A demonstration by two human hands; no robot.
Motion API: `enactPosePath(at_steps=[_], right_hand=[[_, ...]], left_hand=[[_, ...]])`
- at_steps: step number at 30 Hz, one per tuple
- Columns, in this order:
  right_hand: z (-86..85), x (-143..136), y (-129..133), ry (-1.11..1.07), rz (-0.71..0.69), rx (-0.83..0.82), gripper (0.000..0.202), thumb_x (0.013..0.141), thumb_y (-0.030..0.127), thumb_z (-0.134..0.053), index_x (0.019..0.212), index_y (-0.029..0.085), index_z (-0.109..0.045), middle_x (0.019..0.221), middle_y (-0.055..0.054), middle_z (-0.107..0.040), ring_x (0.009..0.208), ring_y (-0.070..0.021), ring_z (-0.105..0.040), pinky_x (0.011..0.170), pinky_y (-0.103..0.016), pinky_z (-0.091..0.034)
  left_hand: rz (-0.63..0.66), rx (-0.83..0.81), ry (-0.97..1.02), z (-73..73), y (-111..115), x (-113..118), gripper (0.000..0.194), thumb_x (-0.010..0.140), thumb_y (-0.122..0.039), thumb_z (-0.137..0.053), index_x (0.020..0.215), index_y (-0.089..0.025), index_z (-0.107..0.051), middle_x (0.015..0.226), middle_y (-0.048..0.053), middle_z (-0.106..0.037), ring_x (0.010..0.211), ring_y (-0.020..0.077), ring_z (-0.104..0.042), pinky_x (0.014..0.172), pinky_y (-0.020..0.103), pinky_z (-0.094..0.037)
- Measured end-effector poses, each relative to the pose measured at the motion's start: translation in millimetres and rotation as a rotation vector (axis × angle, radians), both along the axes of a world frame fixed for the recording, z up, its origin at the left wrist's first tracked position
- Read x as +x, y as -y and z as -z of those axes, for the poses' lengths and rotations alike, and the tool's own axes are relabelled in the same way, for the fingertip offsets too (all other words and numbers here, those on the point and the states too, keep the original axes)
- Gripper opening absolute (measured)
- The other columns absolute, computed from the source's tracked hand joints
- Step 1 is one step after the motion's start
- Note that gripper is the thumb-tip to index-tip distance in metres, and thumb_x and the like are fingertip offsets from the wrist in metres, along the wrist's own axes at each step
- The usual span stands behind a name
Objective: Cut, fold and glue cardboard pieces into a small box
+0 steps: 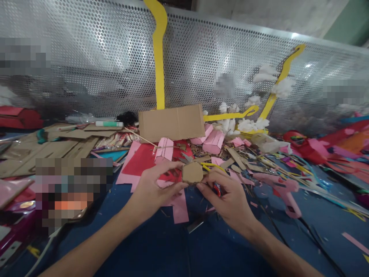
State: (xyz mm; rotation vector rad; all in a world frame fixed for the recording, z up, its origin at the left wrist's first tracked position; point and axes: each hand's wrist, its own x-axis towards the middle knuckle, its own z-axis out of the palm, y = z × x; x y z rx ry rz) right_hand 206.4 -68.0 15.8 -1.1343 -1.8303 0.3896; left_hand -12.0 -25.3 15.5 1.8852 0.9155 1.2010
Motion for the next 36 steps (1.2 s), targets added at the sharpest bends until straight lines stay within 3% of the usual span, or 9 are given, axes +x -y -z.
enactPosePath(at_steps=[8, 13, 18, 22, 25, 26, 28, 32, 36], right_hand=[[3.1, 1, 0, -0.038, -0.013, -0.021, 0.03, 0.098, 0.029, -0.066, 0.072, 0.022, -0.052, 0.077, 0.001, -0.054, 0.074, -0.0161, -0.051, 0.068, -0.03, -0.039], [7.7, 2, -3, -0.359, -0.137, -0.207, 0.02, 0.101, 0.041, -0.061, 0.097, 0.023, -0.069, 0.089, -0.001, -0.063, 0.082, -0.0168, -0.056, 0.073, -0.03, -0.043], [8.3, 0, -4, -0.448, -0.148, -0.322, 0.026, 0.092, 0.044, -0.073, 0.08, 0.021, -0.067, 0.073, 0.002, -0.055, 0.066, -0.0131, -0.047, 0.061, -0.027, -0.037], [4.3, 1, -2, -0.343, -0.071, -0.26, 0.028, 0.092, 0.043, -0.072, 0.076, 0.021, -0.067, 0.068, 0.002, -0.054, 0.064, -0.0136, -0.045, 0.058, -0.028, -0.035], [1.8, 1, -2, -0.227, -0.019, -0.138, 0.025, 0.094, 0.036, -0.071, 0.074, 0.021, -0.067, 0.069, 0.002, -0.055, 0.066, -0.0149, -0.049, 0.061, -0.029, -0.038], [1.3, 1, -1, -0.187, -0.013, -0.105, 0.023, 0.094, 0.034, -0.07, 0.074, 0.022, -0.068, 0.07, 0.001, -0.056, 0.068, -0.0155, -0.051, 0.063, -0.03, -0.04], [1.2, 0, -1, -0.123, -0.01, -0.074, 0.02, 0.095, 0.031, -0.07, 0.077, 0.022, -0.071, 0.074, 0.0, -0.059, 0.072, -0.0168, -0.054, 0.066, -0.031, -0.042], [2.2, -2, -1, -0.058, -0.015, -0.068, 0.015, 0.095, 0.031, -0.07, 0.085, 0.022, -0.077, 0.082, -0.003, -0.064, 0.077, -0.019, -0.059, 0.069, -0.033, -0.045], [0.7, -1, 0, -0.044, -0.003, -0.088, 0.013, 0.095, 0.031, -0.069, 0.087, 0.022, -0.075, 0.079, -0.002, -0.06, 0.074, -0.0182, -0.056, 0.068, -0.033, -0.044]], left_hand=[[0.013, 0.097, -0.049, 2.6, 0, -1, 0.026, 0.091, -0.028, -0.075, 0.117, -0.028, -0.072, 0.11, -0.001, -0.077, 0.098, 0.016, -0.07, 0.086, 0.027, -0.057], [-0.07, 0.309, -0.12, 5.6, -2, -2, 0.034, 0.088, -0.016, -0.072, 0.12, -0.025, -0.068, 0.12, 0.005, -0.076, 0.111, 0.0221, -0.069, 0.099, 0.038, -0.054], [-0.071, 0.486, -0.228, 8.1, 0, -5, 0.032, 0.094, -0.015, -0.065, 0.124, -0.027, -0.066, 0.131, 0.007, -0.072, 0.124, 0.0249, -0.065, 0.109, 0.045, -0.048], [-0.082, 0.254, -0.135, 7.6, -1, -1, 0.041, 0.093, -0.018, -0.063, 0.133, -0.027, -0.061, 0.14, 0.01, -0.063, 0.13, 0.0269, -0.058, 0.109, 0.045, -0.048], [-0.08, -0.172, 0.101, 5.8, -5, 3, 0.033, 0.098, -0.035, -0.057, 0.128, -0.022, -0.061, 0.126, 0.012, -0.067, 0.096, 0.0222, -0.068, 0.07, 0.033, -0.057], [-0.06, -0.309, 0.18, 5.4, -7, 4, 0.037, 0.098, -0.042, -0.056, 0.127, -0.02, -0.062, 0.118, 0.011, -0.068, 0.08, 0.0191, -0.065, 0.055, 0.029, -0.051], [0.032, -0.516, 0.246, 5.5, -10, 4, 0.043, 0.095, -0.054, -0.061, 0.116, -0.016, -0.067, 0.098, 0.008, -0.069, 0.065, 0.0145, -0.058, 0.047, 0.025, -0.043], [0.116, -0.642, 0.267, 8.6, -11, 3, 0.049, 0.083, -0.061, -0.076, 0.099, -0.014, -0.072, 0.072, 0.0, -0.06, 0.056, 0.0094, -0.048, 0.047, 0.022, -0.036], [0.109, -0.625, 0.302, 7.6, -10, 2, 0.049, 0.076, -0.056, -0.084, 0.099, -0.015, -0.071, 0.076, 0.001, -0.062, 0.06, 0.0102, -0.05, 0.05, 0.023, -0.036]])
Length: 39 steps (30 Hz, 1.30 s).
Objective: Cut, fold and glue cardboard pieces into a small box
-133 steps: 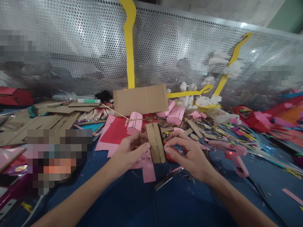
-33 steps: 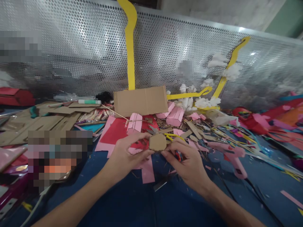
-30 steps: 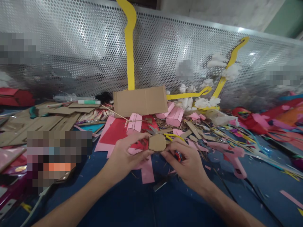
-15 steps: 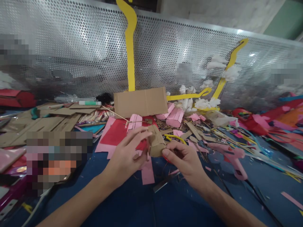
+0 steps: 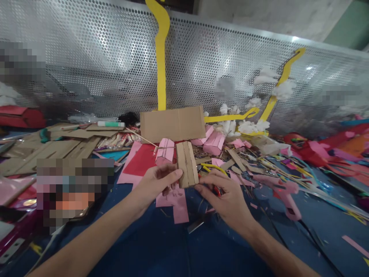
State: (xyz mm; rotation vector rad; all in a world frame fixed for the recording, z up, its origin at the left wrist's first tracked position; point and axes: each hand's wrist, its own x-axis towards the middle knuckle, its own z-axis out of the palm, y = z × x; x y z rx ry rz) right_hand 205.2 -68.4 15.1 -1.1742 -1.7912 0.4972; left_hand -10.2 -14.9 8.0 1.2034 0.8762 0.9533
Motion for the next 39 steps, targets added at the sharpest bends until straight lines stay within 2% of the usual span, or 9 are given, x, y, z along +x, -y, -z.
enactPosePath(at_steps=[5, 9, 14, 18, 23, 26, 32, 36, 39], right_hand=[[-0.1, -1, 1, -0.21, -0.138, -0.221, 0.024, 0.099, 0.043, -0.059, 0.105, 0.022, -0.069, 0.09, -0.004, -0.063, 0.085, -0.0206, -0.059, 0.079, -0.035, -0.05], [6.4, -4, -2, -0.441, -0.182, -0.406, 0.031, 0.089, 0.051, -0.073, 0.096, 0.021, -0.069, 0.089, -0.003, -0.066, 0.083, -0.0191, -0.061, 0.078, -0.033, -0.05], [12.8, -2, -4, -0.528, -0.195, -0.51, 0.031, 0.082, 0.049, -0.082, 0.086, 0.02, -0.071, 0.085, -0.001, -0.067, 0.078, -0.0167, -0.059, 0.075, -0.03, -0.047], [13.9, 0, -5, -0.545, -0.186, -0.505, 0.03, 0.082, 0.048, -0.082, 0.082, 0.019, -0.072, 0.079, 0.0, -0.065, 0.074, -0.0151, -0.055, 0.072, -0.029, -0.045], [12.2, -1, -6, -0.476, -0.154, -0.465, 0.034, 0.083, 0.052, -0.08, 0.084, 0.019, -0.071, 0.08, 0.0, -0.064, 0.073, -0.0157, -0.055, 0.07, -0.029, -0.045], [10.9, -2, -6, -0.436, -0.175, -0.434, 0.036, 0.081, 0.054, -0.08, 0.086, 0.02, -0.07, 0.08, 0.0, -0.063, 0.072, -0.0159, -0.055, 0.068, -0.03, -0.046], [12.5, 0, -9, -0.324, -0.157, -0.384, 0.038, 0.085, 0.055, -0.076, 0.078, 0.02, -0.062, 0.069, 0.004, -0.049, 0.063, -0.0128, -0.043, 0.059, -0.027, -0.036], [13.1, 0, -9, -0.291, -0.162, -0.386, 0.034, 0.089, 0.053, -0.073, 0.083, 0.02, -0.066, 0.074, 0.002, -0.054, 0.067, -0.0142, -0.047, 0.063, -0.028, -0.04], [11.3, -2, -9, -0.361, -0.181, -0.394, 0.033, 0.093, 0.055, -0.067, 0.093, 0.022, -0.07, 0.082, -0.001, -0.061, 0.075, -0.018, -0.056, 0.073, -0.031, -0.048]], left_hand=[[-0.048, 0.03, -0.013, -4.2, 2, 1, 0.047, 0.073, -0.048, -0.087, 0.103, -0.016, -0.07, 0.082, 0.001, -0.065, 0.061, 0.0113, -0.054, 0.052, 0.025, -0.04], [-0.003, 0.079, -0.024, -2.7, 3, 3, 0.044, 0.074, -0.045, -0.087, 0.103, -0.017, -0.069, 0.088, 0.003, -0.068, 0.064, 0.0121, -0.058, 0.055, 0.026, -0.045], [0.074, 0.085, -0.025, 3.3, 2, 5, 0.044, 0.077, -0.047, -0.084, 0.108, -0.019, -0.068, 0.082, 0.001, -0.068, 0.064, 0.0133, -0.06, 0.058, 0.027, -0.047], [0.128, 0.12, -0.085, 8.2, 2, 3, 0.047, 0.078, -0.044, -0.084, 0.116, -0.02, -0.069, 0.093, 0.006, -0.074, 0.076, 0.0176, -0.068, 0.064, 0.029, -0.051], [0.09, 0.151, -0.115, 11.9, 1, 4, 0.05, 0.078, -0.044, -0.085, 0.118, -0.017, -0.071, 0.099, 0.009, -0.077, 0.084, 0.0218, -0.072, 0.077, 0.036, -0.056], [0.066, 0.157, -0.112, 11.1, 1, 5, 0.05, 0.076, -0.045, -0.086, 0.117, -0.019, -0.072, 0.096, 0.008, -0.078, 0.082, 0.0214, -0.072, 0.076, 0.036, -0.056], [0.04, 0.113, -0.132, 8.0, 3, 5, 0.045, 0.076, -0.047, -0.086, 0.108, -0.018, -0.075, 0.083, 0.004, -0.077, 0.072, 0.0182, -0.069, 0.067, 0.03, -0.053], [0.022, 0.06, -0.097, 7.1, 4, 6, 0.046, 0.073, -0.046, -0.089, 0.106, -0.017, -0.074, 0.079, 0.003, -0.075, 0.068, 0.016, -0.066, 0.065, 0.029, -0.05], [0.024, -0.081, 0.005, 6.6, 5, 8, 0.044, 0.071, -0.048, -0.09, 0.095, -0.015, -0.073, 0.073, 0.002, -0.072, 0.062, 0.0121, -0.061, 0.062, 0.025, -0.047]])
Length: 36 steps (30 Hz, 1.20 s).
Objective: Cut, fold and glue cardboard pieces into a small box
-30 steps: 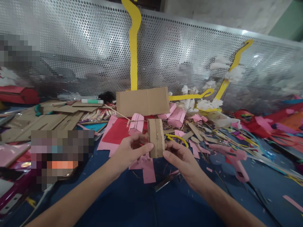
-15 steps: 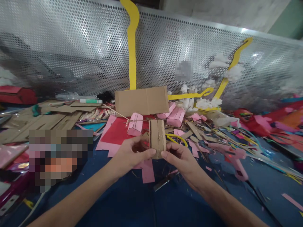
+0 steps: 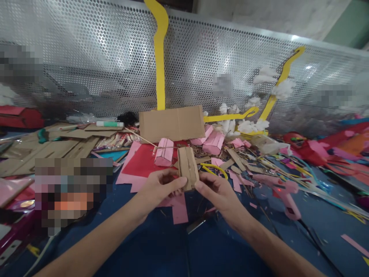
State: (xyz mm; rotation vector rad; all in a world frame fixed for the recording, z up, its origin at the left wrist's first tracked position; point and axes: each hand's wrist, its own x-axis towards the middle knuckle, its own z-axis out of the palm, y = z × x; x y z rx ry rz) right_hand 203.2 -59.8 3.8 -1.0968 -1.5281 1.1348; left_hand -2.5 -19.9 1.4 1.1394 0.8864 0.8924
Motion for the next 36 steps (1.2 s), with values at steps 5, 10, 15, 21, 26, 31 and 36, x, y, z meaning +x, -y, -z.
enactPosePath(at_steps=[5, 10, 15, 21, 26, 31, 36], right_hand=[[-2.3, -1, 2, -0.063, 0.114, 0.085, 0.033, 0.095, 0.054, -0.066, 0.1, 0.022, -0.07, 0.089, -0.002, -0.065, 0.082, -0.0181, -0.059, 0.076, -0.03, -0.049], [0.7, 2, 4, -0.035, 0.127, 0.122, 0.028, 0.096, 0.05, -0.068, 0.106, 0.023, -0.068, 0.087, -0.001, -0.061, 0.078, -0.0162, -0.055, 0.072, -0.03, -0.046], [4.0, 3, 5, 0.016, 0.127, 0.165, 0.021, 0.097, 0.043, -0.068, 0.103, 0.024, -0.066, 0.085, 0.001, -0.057, 0.074, -0.0147, -0.05, 0.068, -0.029, -0.042], [0.4, 1, 8, 0.162, 0.217, 0.352, 0.015, 0.095, 0.028, -0.068, 0.11, 0.027, -0.063, 0.082, 0.003, -0.05, 0.074, -0.0155, -0.05, 0.068, -0.029, -0.043], [-4.9, -3, 11, 0.359, 0.178, 0.651, 0.031, 0.088, 0.015, -0.076, 0.115, 0.029, -0.069, 0.095, 0.0, -0.06, 0.086, -0.0173, -0.057, 0.076, -0.031, -0.048], [-3.1, -3, 10, 0.397, 0.193, 0.801, 0.011, 0.092, 0.017, -0.076, 0.098, 0.026, -0.078, 0.083, 0.0, -0.06, 0.078, -0.0166, -0.058, 0.07, -0.032, -0.047], [-4.4, -2, 12, 0.405, 0.213, 0.879, 0.01, 0.092, 0.016, -0.076, 0.094, 0.025, -0.079, 0.075, 0.001, -0.061, 0.071, -0.0158, -0.056, 0.067, -0.032, -0.043]], left_hand=[[0.075, -0.308, 0.181, -1.5, 4, 1, 0.043, 0.075, -0.055, -0.086, 0.082, -0.015, -0.071, 0.071, 0.003, -0.069, 0.066, 0.0126, -0.063, 0.064, 0.024, -0.049], [0.09, -0.455, 0.28, -3.2, 5, 0, 0.039, 0.072, -0.049, -0.091, 0.081, -0.016, -0.071, 0.071, 0.001, -0.068, 0.071, 0.0147, -0.067, 0.067, 0.025, -0.052], [0.084, -0.496, 0.271, -5.3, 5, 1, 0.046, 0.064, -0.051, -0.094, 0.079, -0.015, -0.071, 0.07, 0.002, -0.068, 0.07, 0.0153, -0.067, 0.068, 0.026, -0.053], [0.108, -0.364, 0.145, -2.6, 4, 2, 0.052, 0.065, -0.058, -0.091, 0.083, -0.014, -0.071, 0.072, 0.002, -0.068, 0.066, 0.0133, -0.064, 0.068, 0.027, -0.052], [0.135, -0.215, 0.063, -0.4, 5, 3, 0.049, 0.071, -0.056, -0.088, 0.089, -0.015, -0.066, 0.073, 0.0, -0.067, 0.067, 0.0121, -0.061, 0.069, 0.027, -0.049], [0.107, -0.131, -0.016, 0.0, 6, 2, 0.058, 0.074, -0.056, -0.087, 0.108, -0.017, -0.061, 0.074, -0.002, -0.066, 0.062, 0.0097, -0.056, 0.067, 0.027, -0.045], [0.11, -0.036, -0.062, -2.5, 6, 1, 0.061, 0.076, -0.057, -0.084, 0.114, -0.017, -0.058, 0.073, -0.001, -0.067, 0.061, 0.0113, -0.057, 0.065, 0.028, -0.045]])
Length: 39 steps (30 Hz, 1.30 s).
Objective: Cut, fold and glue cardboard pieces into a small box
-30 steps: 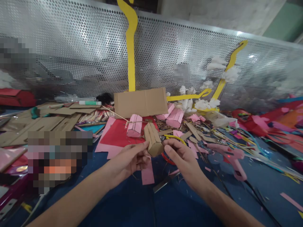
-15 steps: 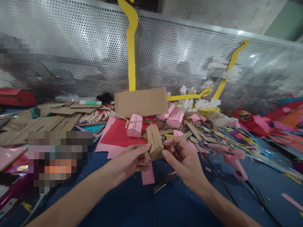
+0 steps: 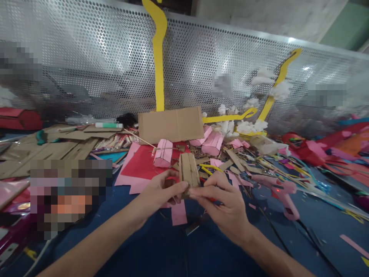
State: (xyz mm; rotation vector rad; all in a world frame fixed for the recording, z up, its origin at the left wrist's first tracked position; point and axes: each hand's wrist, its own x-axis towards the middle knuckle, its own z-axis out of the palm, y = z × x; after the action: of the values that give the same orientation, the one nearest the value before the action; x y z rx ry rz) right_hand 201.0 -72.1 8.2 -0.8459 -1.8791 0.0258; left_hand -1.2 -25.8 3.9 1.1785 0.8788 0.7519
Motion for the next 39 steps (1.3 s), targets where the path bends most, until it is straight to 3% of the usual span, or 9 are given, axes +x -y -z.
enactPosePath(at_steps=[6, 10, 13, 17, 20, 28, 34, 39], right_hand=[[-5.0, 5, 4, -0.208, 0.131, -0.134, 0.012, 0.099, 0.021, -0.067, 0.088, 0.024, -0.071, 0.076, 0.002, -0.064, 0.071, -0.0143, -0.057, 0.064, -0.029, -0.043], [-3.1, 8, 0, -0.307, 0.176, -0.324, 0.027, 0.104, 0.034, -0.057, 0.08, 0.022, -0.062, 0.069, 0.003, -0.053, 0.063, -0.0131, -0.047, 0.058, -0.028, -0.038], [0.1, 4, -4, -0.383, 0.095, -0.468, 0.015, 0.1, 0.039, -0.062, 0.099, 0.024, -0.059, 0.078, 0.003, -0.052, 0.07, -0.015, -0.049, 0.064, -0.03, -0.042], [2.8, -1, -7, -0.393, 0.035, -0.551, 0.05, 0.086, 0.039, -0.078, 0.125, 0.027, -0.05, 0.09, 0.001, -0.054, 0.079, -0.0182, -0.051, 0.069, -0.033, -0.046], [2.7, 0, -8, -0.374, 0.056, -0.557, 0.052, 0.084, 0.037, -0.08, 0.125, 0.027, -0.051, 0.088, 0.002, -0.052, 0.077, -0.0179, -0.05, 0.068, -0.033, -0.045], [1.7, 6, -8, -0.392, 0.045, -0.52, 0.039, 0.094, 0.04, -0.071, 0.123, 0.026, -0.051, 0.08, 0.005, -0.051, 0.073, -0.0159, -0.049, 0.067, -0.03, -0.043], [4.2, 8, -11, -0.477, 0.021, -0.545, 0.031, 0.1, 0.044, -0.063, 0.123, 0.025, -0.054, 0.096, -0.002, -0.065, 0.083, -0.0177, -0.061, 0.073, -0.031, -0.051], [-1.7, 7, -5, -0.431, 0.053, -0.46, 0.039, 0.105, 0.038, -0.054, 0.142, 0.028, -0.051, 0.1, -0.004, -0.065, 0.088, -0.0192, -0.062, 0.076, -0.032, -0.053]], left_hand=[[0.025, 0.183, 0.058, 11.6, -7, -1, 0.054, 0.082, -0.049, -0.082, 0.119, -0.019, -0.057, 0.078, -0.002, -0.065, 0.066, 0.0122, -0.06, 0.064, 0.027, -0.047], [0.034, 0.265, 0.024, 14.2, -6, -2, 0.051, 0.085, -0.048, -0.08, 0.123, -0.02, -0.06, 0.086, 0.0, -0.067, 0.075, 0.0149, -0.063, 0.068, 0.029, -0.048], [0.034, 0.32, -0.062, 9.6, -2, -3, 0.049, 0.087, -0.05, -0.077, 0.124, -0.022, -0.061, 0.087, 0.001, -0.066, 0.078, 0.0172, -0.064, 0.067, 0.03, -0.049], [0.037, 0.388, -0.147, 3.3, 2, -3, 0.046, 0.089, -0.048, -0.074, 0.126, -0.024, -0.061, 0.085, 0.0, -0.065, 0.076, 0.018, -0.064, 0.065, 0.03, -0.048], [0.062, 0.422, -0.191, -0.3, 4, -3, 0.045, 0.089, -0.044, -0.074, 0.126, -0.023, -0.061, 0.085, 0.0, -0.066, 0.076, 0.0184, -0.062, 0.064, 0.03, -0.048], [0.048, 0.435, -0.214, -3.6, 5, -3, 0.043, 0.088, -0.046, -0.074, 0.122, -0.023, -0.063, 0.084, 0.001, -0.066, 0.076, 0.0192, -0.061, 0.067, 0.031, -0.047], [0.068, 0.438, -0.22, -5.9, 5, -4, 0.045, 0.089, -0.046, -0.073, 0.127, -0.022, -0.063, 0.088, 0.002, -0.068, 0.079, 0.0201, -0.063, 0.069, 0.031, -0.048], [0.1, 0.391, -0.221, -9.0, 6, -3, 0.049, 0.09, -0.045, -0.072, 0.132, -0.021, -0.063, 0.094, 0.005, -0.071, 0.083, 0.0218, -0.066, 0.072, 0.033, -0.05]])
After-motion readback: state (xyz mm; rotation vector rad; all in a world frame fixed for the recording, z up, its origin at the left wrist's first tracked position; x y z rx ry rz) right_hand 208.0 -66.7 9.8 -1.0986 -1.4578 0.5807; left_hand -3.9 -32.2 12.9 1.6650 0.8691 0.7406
